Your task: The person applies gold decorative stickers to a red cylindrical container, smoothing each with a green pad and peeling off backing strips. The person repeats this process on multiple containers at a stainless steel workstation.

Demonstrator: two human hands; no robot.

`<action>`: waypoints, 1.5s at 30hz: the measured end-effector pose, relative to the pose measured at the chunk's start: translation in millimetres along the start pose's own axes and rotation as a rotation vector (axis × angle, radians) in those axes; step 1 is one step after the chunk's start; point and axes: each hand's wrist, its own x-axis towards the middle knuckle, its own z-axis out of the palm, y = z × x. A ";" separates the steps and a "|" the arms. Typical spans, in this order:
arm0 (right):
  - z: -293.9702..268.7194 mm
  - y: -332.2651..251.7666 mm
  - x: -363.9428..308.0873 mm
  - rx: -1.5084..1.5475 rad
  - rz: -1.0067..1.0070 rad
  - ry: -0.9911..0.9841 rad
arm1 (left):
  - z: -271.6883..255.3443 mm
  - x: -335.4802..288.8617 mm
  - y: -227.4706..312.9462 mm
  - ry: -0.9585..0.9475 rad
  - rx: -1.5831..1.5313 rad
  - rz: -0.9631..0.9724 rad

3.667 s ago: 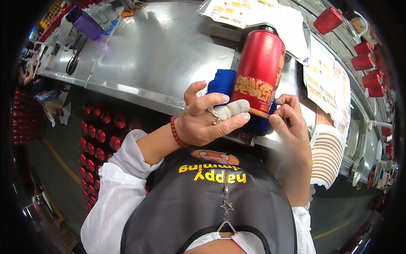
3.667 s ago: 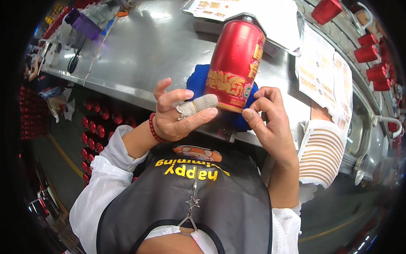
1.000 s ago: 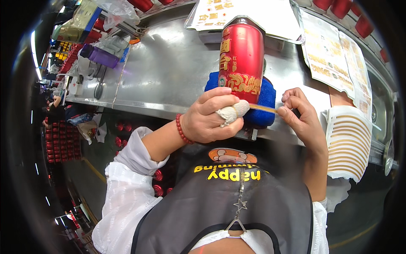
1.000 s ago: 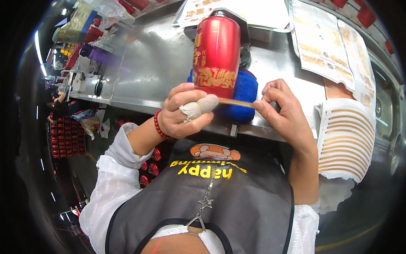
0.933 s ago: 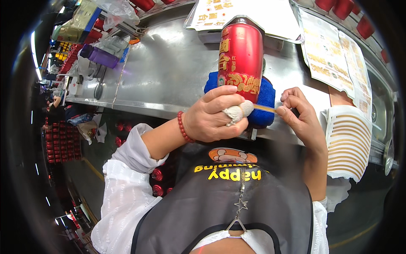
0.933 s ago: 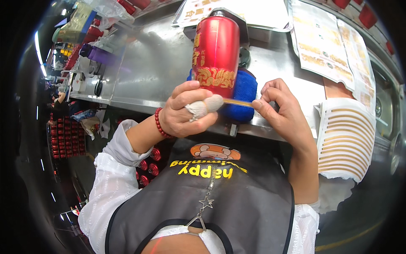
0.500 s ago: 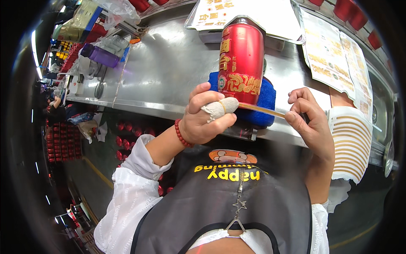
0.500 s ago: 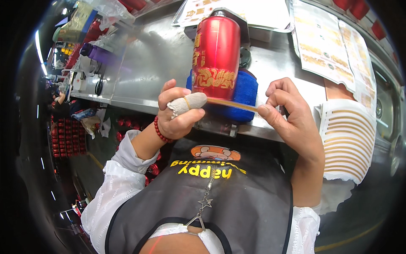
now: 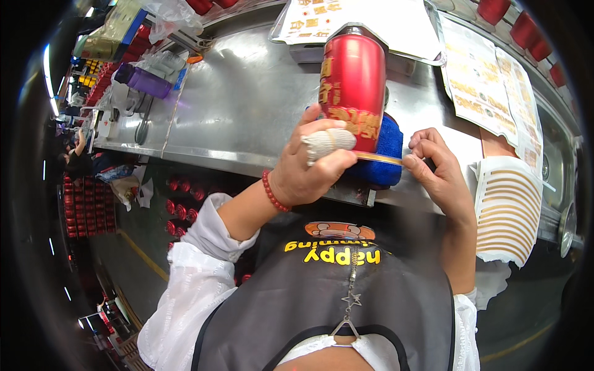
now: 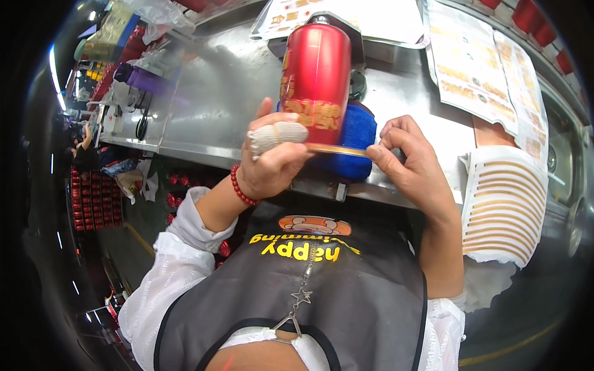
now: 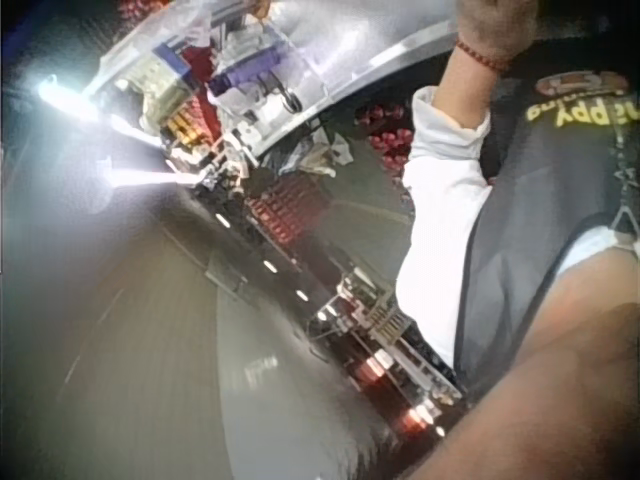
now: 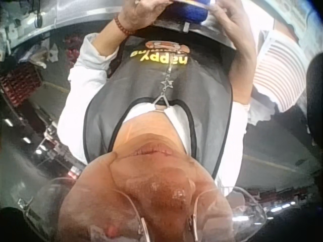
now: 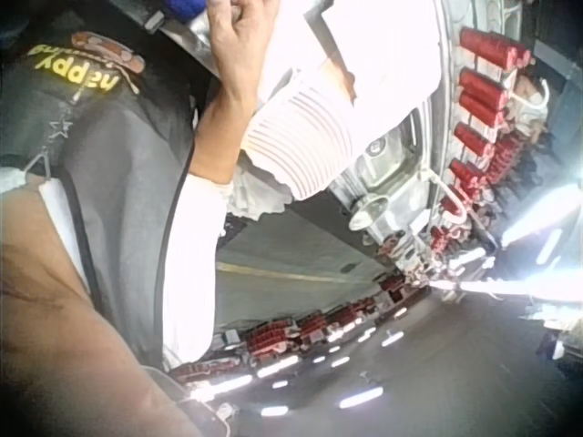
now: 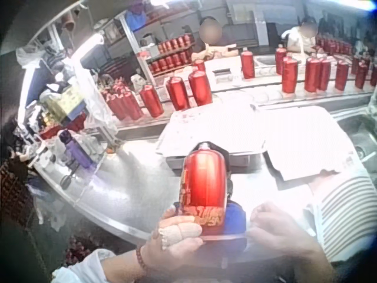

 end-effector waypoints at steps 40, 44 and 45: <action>11.5 2.2 5.1 -0.073 -0.013 0.001 | -6.7 12.8 2.2 -0.141 0.234 0.342; 15.6 7.0 5.0 -0.099 -0.029 0.021 | 0.9 19.8 6.3 -0.189 0.263 0.253; 16.9 7.3 5.6 -0.099 -0.035 0.025 | 2.5 19.1 4.4 -0.177 0.250 0.176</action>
